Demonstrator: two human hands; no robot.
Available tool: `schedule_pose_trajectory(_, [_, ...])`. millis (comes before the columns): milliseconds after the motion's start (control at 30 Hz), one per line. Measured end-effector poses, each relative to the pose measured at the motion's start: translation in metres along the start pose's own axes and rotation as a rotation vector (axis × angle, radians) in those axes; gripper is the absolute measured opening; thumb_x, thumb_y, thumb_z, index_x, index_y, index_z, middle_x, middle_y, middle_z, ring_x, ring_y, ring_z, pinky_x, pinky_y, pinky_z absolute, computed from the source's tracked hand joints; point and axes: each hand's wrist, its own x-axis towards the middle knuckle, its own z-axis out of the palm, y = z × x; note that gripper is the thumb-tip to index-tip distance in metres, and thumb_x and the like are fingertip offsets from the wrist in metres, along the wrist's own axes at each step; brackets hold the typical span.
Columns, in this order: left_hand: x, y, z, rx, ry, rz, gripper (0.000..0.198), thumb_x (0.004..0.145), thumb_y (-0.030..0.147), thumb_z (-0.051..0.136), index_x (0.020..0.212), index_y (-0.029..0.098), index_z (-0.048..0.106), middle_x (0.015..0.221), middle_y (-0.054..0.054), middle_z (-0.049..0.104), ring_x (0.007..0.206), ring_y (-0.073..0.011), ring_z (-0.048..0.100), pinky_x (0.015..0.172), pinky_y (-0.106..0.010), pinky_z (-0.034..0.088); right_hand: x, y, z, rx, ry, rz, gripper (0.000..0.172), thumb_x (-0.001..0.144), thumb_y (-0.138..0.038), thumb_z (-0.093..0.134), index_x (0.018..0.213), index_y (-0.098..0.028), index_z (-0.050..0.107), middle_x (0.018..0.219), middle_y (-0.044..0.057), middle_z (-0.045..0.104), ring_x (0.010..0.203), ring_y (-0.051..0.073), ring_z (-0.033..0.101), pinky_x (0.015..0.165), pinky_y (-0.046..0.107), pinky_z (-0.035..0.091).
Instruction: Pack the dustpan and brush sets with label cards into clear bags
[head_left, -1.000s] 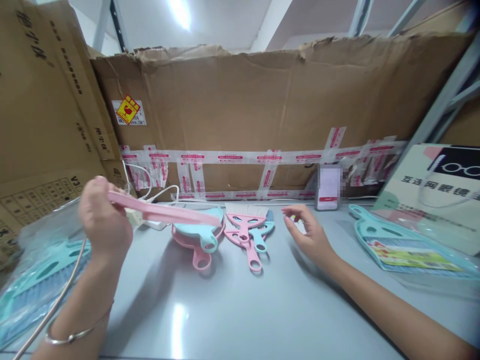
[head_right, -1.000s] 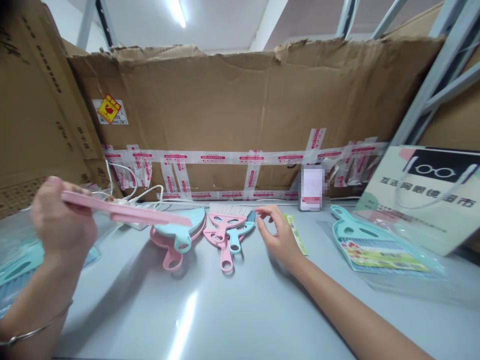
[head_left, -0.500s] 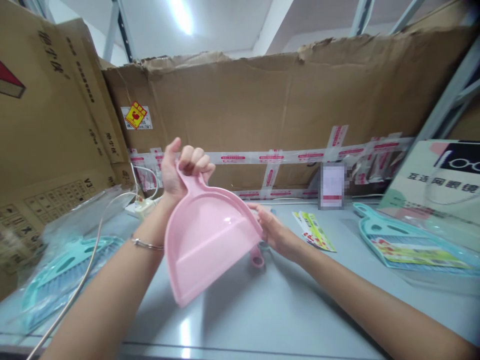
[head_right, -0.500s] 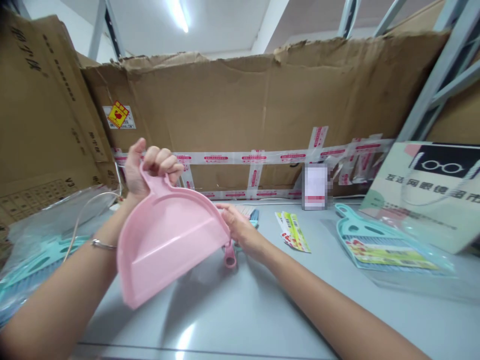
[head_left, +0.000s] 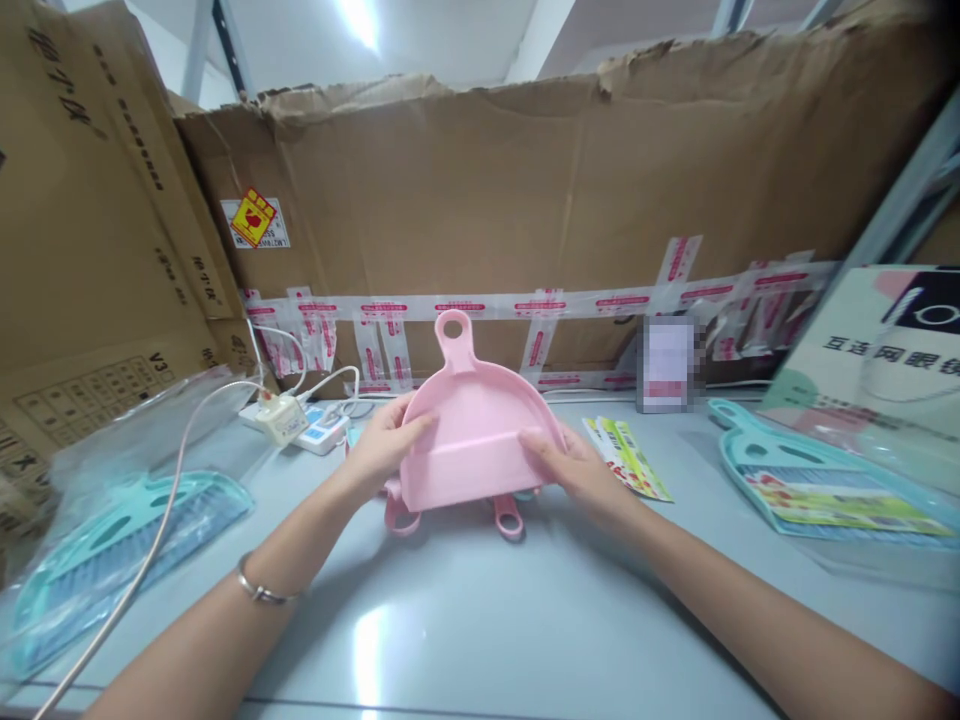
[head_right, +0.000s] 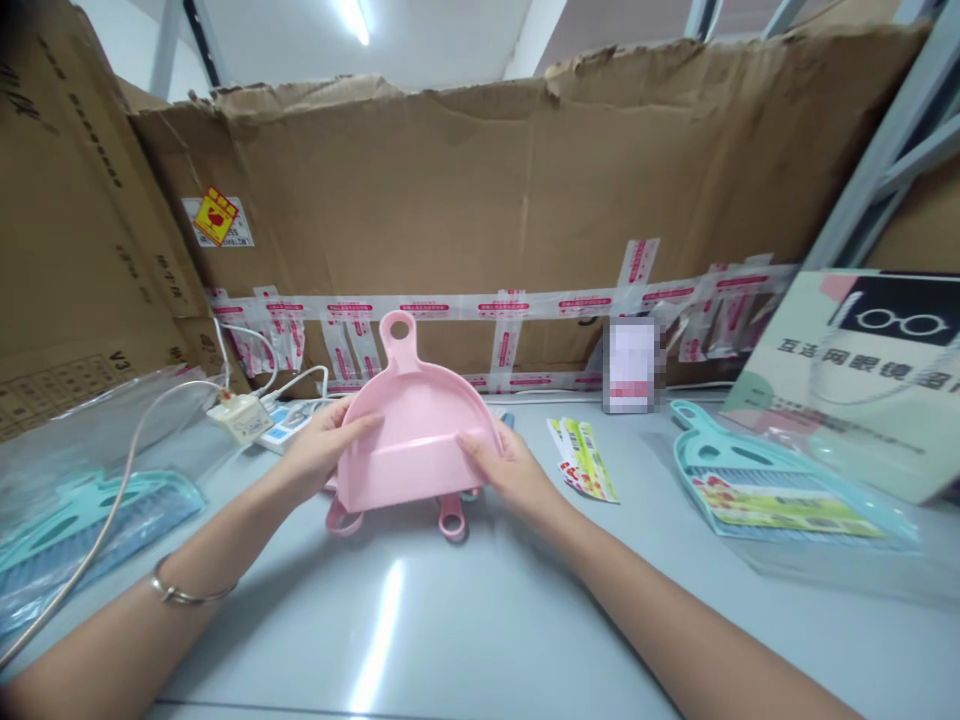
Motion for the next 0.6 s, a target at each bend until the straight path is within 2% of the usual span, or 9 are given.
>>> schedule_pose_trajectory(67, [-0.002,-0.004,-0.002,0.012,0.08,0.002,0.031,0.069,0.036,0.065,0.094,0.017,0.063,0.086,-0.003,0.066,0.071,-0.0158,0.058,0.057,-0.023,0.042,0.0,-0.002,-0.004,-0.066,0.011,-0.076,0.045,0.074,-0.062,0.054,0.093,-0.022,0.056,0.072,0.001,0.061,0.066,0.016,0.057,0.058,0.027,0.047])
schedule_pose_trajectory(133, [-0.002,-0.004,-0.006,0.0,0.155,0.015,0.031,0.067,0.038,0.066,0.089,0.016,0.064,0.079,-0.002,0.065,0.066,-0.0149,0.056,0.055,-0.022,0.04,0.003,-0.001,-0.013,-0.161,0.085,-0.168,0.043,0.08,-0.061,0.045,0.097,-0.023,0.055,0.078,0.002,0.063,0.074,0.017,0.059,0.067,0.03,0.047])
schedule_pose_trajectory(233, [-0.001,0.0,-0.013,-0.067,0.268,0.024,0.033,0.063,0.039,0.068,0.086,0.015,0.064,0.073,0.0,0.063,0.061,-0.0134,0.053,0.052,-0.021,0.038,0.013,0.01,-0.03,-0.5,0.151,-0.271,0.03,0.086,-0.047,0.045,0.101,-0.023,0.054,0.088,0.005,0.065,0.083,0.019,0.06,0.074,0.033,0.046])
schedule_pose_trajectory(333, [0.0,0.004,-0.02,-0.13,0.348,0.049,0.039,0.059,0.038,0.073,0.089,0.015,0.065,0.075,0.0,0.063,0.063,-0.0124,0.053,0.054,-0.02,0.039,0.028,0.026,-0.039,-0.988,-0.015,-0.34,0.022,0.085,-0.026,0.048,0.102,-0.019,0.059,0.11,0.011,0.061,0.103,0.023,0.054,0.087,0.038,0.041])
schedule_pose_trajectory(433, [0.002,0.005,-0.026,-0.144,0.392,0.077,0.039,0.057,0.039,0.075,0.086,0.014,0.065,0.072,0.001,0.061,0.061,-0.0115,0.052,0.054,-0.019,0.039,0.041,0.03,-0.038,-1.332,-0.23,-0.363,0.03,0.084,-0.014,0.047,0.11,-0.02,0.06,0.123,0.013,0.055,0.114,0.025,0.048,0.091,0.039,0.037])
schedule_pose_trajectory(533, [0.005,0.004,-0.029,-0.153,0.386,0.084,0.037,0.058,0.038,0.074,0.085,0.015,0.066,0.072,0.001,0.061,0.062,-0.0114,0.052,0.055,-0.019,0.039,0.051,0.023,-0.031,-1.479,-0.393,-0.387,0.026,0.082,-0.012,0.049,0.1,-0.022,0.065,0.106,0.01,0.064,0.101,0.021,0.057,0.086,0.033,0.037])
schedule_pose_trajectory(600, [0.006,0.002,-0.029,-0.156,0.371,0.082,0.036,0.059,0.036,0.073,0.088,0.016,0.066,0.075,0.001,0.062,0.065,-0.0119,0.052,0.058,-0.019,0.039,0.053,0.02,-0.027,-1.509,-0.42,-0.391,0.018,0.08,-0.013,0.051,0.086,-0.019,0.067,0.091,0.009,0.067,0.088,0.019,0.06,0.084,0.032,0.038])
